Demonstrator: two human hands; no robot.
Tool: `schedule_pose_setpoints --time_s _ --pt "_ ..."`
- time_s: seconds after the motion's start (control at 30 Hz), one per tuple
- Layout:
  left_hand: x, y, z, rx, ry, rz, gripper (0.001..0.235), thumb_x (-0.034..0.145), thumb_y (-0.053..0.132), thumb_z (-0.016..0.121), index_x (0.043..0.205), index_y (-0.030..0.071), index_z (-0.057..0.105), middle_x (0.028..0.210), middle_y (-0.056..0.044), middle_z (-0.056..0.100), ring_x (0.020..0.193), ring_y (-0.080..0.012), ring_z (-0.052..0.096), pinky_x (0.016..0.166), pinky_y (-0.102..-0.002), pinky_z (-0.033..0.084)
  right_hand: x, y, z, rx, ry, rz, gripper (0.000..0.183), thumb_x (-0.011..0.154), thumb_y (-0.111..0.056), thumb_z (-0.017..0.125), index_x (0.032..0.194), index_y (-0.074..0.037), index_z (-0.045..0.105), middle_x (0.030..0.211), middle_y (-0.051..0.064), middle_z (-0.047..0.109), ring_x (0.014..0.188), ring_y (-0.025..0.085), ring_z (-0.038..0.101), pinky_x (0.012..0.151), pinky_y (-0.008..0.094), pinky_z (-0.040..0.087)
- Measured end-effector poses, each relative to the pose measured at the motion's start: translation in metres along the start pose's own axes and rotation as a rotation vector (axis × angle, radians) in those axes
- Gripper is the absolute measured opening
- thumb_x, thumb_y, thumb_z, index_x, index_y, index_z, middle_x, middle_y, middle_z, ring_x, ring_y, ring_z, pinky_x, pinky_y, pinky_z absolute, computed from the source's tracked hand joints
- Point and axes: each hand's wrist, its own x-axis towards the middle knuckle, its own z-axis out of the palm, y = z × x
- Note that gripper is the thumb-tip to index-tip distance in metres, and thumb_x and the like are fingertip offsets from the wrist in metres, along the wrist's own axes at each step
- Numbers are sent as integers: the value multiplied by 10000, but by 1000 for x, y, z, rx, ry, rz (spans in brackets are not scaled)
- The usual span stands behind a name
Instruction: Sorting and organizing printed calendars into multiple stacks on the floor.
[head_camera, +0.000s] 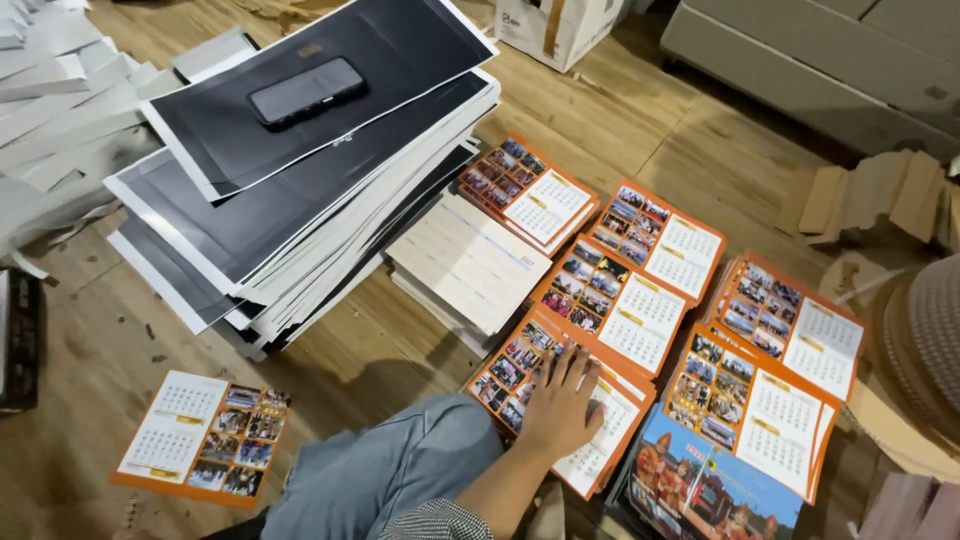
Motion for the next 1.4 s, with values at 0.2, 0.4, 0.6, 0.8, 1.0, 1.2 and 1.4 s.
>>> schedule_pose_setpoints --time_s 0.2,0.4,0.6,0.8,1.0,1.2,1.4 --pt "7 -11 27 32 79 47 612 738 284 533 1256 -10 396 1320 -201 377 1261 -367 280 1018 -556 204 175 -241 -47 254 -70 607 141 758 -240 531 680 -189 636 689 -29 460 575 177 406 485 361 279" --pt "4 0 11 116 104 56 525 797 325 474 1249 61 429 1338 -154 389 1281 -315 293 1050 -505 201 250 -272 -102 740 -408 1239 119 696 -192 629 698 -151 517 760 44 570 785 257 549 640 393 453" --pt "4 -4 17 83 112 22 540 812 362 448 1277 89 430 1365 -127 371 1310 -304 261 1079 -489 149 212 -193 -144 231 -392 1486 153 819 -292 560 971 -280 550 667 0 609 538 191 593 498 295 481" --pt "4 -2 23 147 196 5 576 729 381 522 1243 122 492 1320 -98 444 1294 -272 325 1080 -453 193 193 -134 -91 -159 57 1240 101 780 -289 652 799 -193 626 792 -14 593 628 183 576 591 264 474" --pt "3 -1 21 149 217 9 525 764 361 509 1234 127 503 1307 -90 458 1293 -262 336 1082 -444 190 229 -137 -34 78 24 1017 305 759 -427 628 718 -125 610 955 14 618 777 218 598 673 296 485" --pt "3 0 17 154 183 16 512 783 363 501 1233 120 507 1301 -97 464 1301 -266 326 1086 -448 173 221 -147 -15 112 20 870 287 788 -398 614 683 -131 606 979 8 631 818 214 597 676 319 472" --pt "4 0 15 165 151 1 492 805 365 480 1232 122 506 1303 -103 460 1310 -266 310 1092 -443 150 241 -144 -26 63 152 756 179 806 -166 576 640 -100 574 711 56 577 648 223 568 585 296 473"
